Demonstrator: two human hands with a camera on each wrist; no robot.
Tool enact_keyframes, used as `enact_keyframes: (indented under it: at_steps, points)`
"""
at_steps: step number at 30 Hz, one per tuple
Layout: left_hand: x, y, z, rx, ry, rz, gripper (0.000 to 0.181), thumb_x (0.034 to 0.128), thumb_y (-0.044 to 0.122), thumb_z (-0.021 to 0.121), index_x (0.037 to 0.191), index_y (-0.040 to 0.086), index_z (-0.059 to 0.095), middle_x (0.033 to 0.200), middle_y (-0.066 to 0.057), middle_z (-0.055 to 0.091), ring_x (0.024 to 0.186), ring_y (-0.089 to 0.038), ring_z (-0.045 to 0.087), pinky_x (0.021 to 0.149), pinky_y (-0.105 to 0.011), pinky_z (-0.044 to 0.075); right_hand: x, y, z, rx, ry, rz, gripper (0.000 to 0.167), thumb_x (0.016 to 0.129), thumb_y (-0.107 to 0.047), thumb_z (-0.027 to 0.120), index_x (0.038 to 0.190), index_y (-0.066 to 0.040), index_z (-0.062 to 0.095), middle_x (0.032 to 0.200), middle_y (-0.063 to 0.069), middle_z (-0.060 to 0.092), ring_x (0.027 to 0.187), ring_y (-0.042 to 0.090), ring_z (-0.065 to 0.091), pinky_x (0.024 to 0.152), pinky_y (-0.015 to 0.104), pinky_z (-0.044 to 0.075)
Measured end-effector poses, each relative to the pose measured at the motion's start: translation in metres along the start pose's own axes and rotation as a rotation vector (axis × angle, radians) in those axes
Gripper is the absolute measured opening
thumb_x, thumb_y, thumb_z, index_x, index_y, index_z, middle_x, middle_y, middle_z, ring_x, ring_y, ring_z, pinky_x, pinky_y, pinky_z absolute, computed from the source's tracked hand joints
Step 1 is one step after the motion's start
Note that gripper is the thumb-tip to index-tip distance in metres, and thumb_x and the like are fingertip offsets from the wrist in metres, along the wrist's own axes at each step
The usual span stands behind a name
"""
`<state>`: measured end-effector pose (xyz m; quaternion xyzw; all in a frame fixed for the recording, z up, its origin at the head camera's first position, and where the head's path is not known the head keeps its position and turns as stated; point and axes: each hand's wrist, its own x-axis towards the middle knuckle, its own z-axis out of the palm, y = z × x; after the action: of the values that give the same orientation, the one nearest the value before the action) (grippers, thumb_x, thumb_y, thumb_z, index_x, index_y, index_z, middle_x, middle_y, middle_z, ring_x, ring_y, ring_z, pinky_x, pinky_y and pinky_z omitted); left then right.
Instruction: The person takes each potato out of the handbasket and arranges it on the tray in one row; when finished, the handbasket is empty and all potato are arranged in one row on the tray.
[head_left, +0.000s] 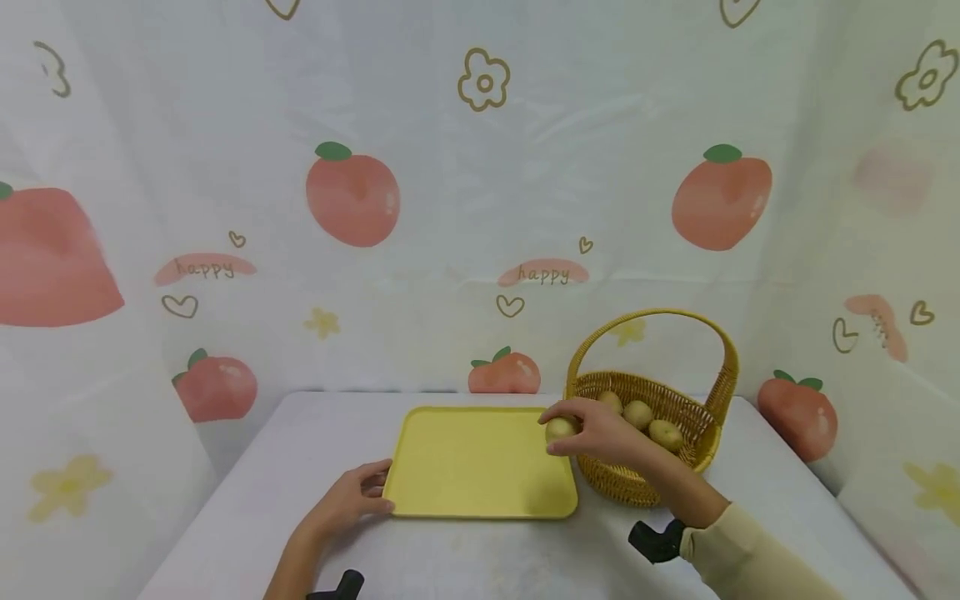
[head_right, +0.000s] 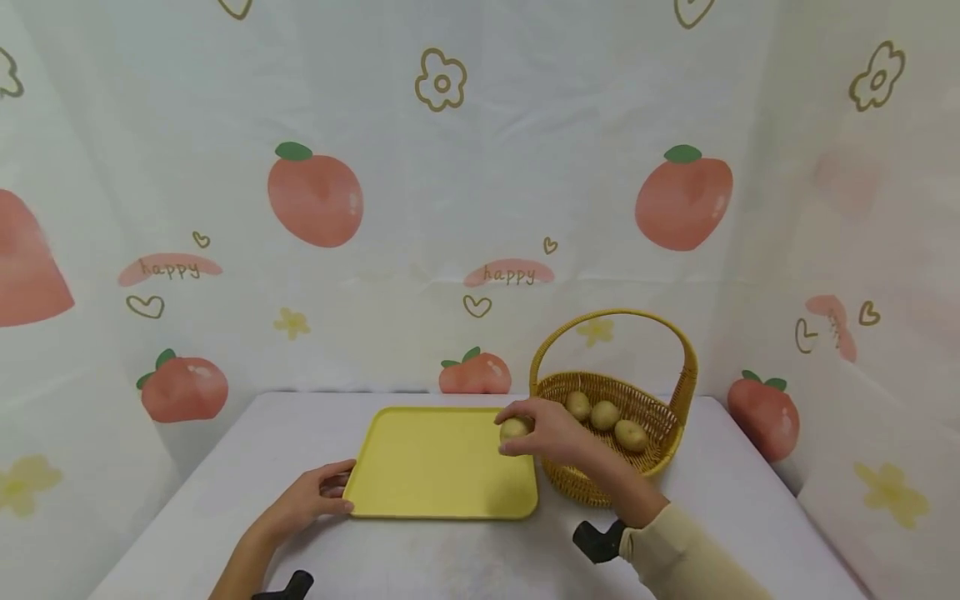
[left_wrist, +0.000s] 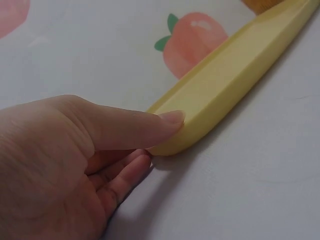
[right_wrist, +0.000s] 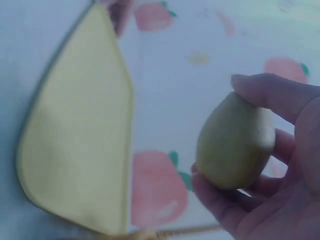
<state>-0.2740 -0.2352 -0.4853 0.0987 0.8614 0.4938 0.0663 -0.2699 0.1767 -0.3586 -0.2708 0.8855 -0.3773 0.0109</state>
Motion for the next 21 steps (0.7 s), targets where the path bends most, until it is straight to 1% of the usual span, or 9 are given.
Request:
enact_keyframes:
  at_steps: [2, 5, 7, 10, 16, 19, 21]
  points:
    - [0.000, 0.001, 0.001, 0.014, 0.017, -0.019, 0.078, 0.0710, 0.006, 0.084, 0.136, -0.011, 0.046, 0.120, -0.019, 0.061, 0.108, -0.035, 0.061, 0.091, -0.041, 0.053, 0.005, -0.003, 0.009, -0.012, -0.013, 0.000, 0.041, 0.080, -0.027, 0.080, 0.116, -0.013, 0.068, 0.105, 0.001, 0.061, 0.084, 0.016, 0.055, 0.068, 0.029, 0.050]
    - [0.001, 0.002, 0.003, 0.030, 0.034, -0.044, 0.077, 0.0704, 0.006, 0.084, 0.136, -0.010, 0.047, 0.119, -0.016, 0.062, 0.107, -0.032, 0.062, 0.090, -0.042, 0.053, 0.013, -0.004, 0.026, -0.041, -0.025, -0.029, 0.043, 0.077, -0.026, 0.082, 0.116, -0.014, 0.068, 0.109, 0.000, 0.061, 0.091, 0.017, 0.055, 0.074, 0.031, 0.050]
    - [0.001, 0.002, 0.003, 0.034, 0.041, -0.056, 0.077, 0.0700, 0.006, 0.085, 0.136, -0.009, 0.048, 0.118, -0.014, 0.063, 0.106, -0.031, 0.062, 0.090, -0.042, 0.053, 0.019, -0.003, 0.037, -0.068, -0.026, -0.050, 0.043, 0.077, -0.026, 0.082, 0.116, -0.014, 0.068, 0.111, 0.000, 0.061, 0.096, 0.018, 0.054, 0.077, 0.033, 0.049]
    - [0.002, 0.003, 0.002, 0.040, 0.049, -0.064, 0.077, 0.0697, 0.006, 0.085, 0.136, -0.008, 0.048, 0.117, -0.013, 0.063, 0.105, -0.030, 0.063, 0.090, -0.041, 0.053, 0.029, -0.001, 0.058, -0.084, -0.019, -0.058, 0.045, 0.075, -0.024, 0.083, 0.117, -0.014, 0.067, 0.113, 0.001, 0.063, 0.099, 0.020, 0.055, 0.080, 0.036, 0.049]
    - [0.002, 0.001, 0.002, 0.042, 0.044, -0.060, 0.076, 0.0705, 0.005, 0.084, 0.136, -0.009, 0.048, 0.118, -0.015, 0.063, 0.105, -0.031, 0.063, 0.089, -0.042, 0.054, 0.048, 0.007, 0.105, -0.141, -0.056, -0.008, 0.054, 0.073, -0.023, 0.083, 0.121, -0.008, 0.064, 0.115, 0.003, 0.064, 0.103, 0.022, 0.058, 0.084, 0.038, 0.049]
    - [0.001, 0.002, 0.002, 0.035, 0.035, -0.056, 0.077, 0.0711, 0.005, 0.084, 0.137, -0.009, 0.047, 0.119, -0.016, 0.062, 0.106, -0.031, 0.063, 0.089, -0.041, 0.054, 0.058, 0.011, 0.125, -0.134, -0.060, 0.010, 0.057, 0.071, -0.019, 0.083, 0.123, -0.007, 0.063, 0.117, 0.003, 0.064, 0.107, 0.023, 0.057, 0.087, 0.038, 0.049]
    - [0.001, 0.002, 0.003, 0.034, 0.034, -0.056, 0.077, 0.0711, 0.006, 0.084, 0.137, -0.009, 0.048, 0.118, -0.016, 0.062, 0.105, -0.031, 0.063, 0.089, -0.041, 0.054, 0.066, 0.014, 0.136, -0.129, -0.047, 0.012, 0.058, 0.069, -0.018, 0.083, 0.123, -0.006, 0.063, 0.117, 0.003, 0.064, 0.107, 0.022, 0.057, 0.088, 0.036, 0.049]
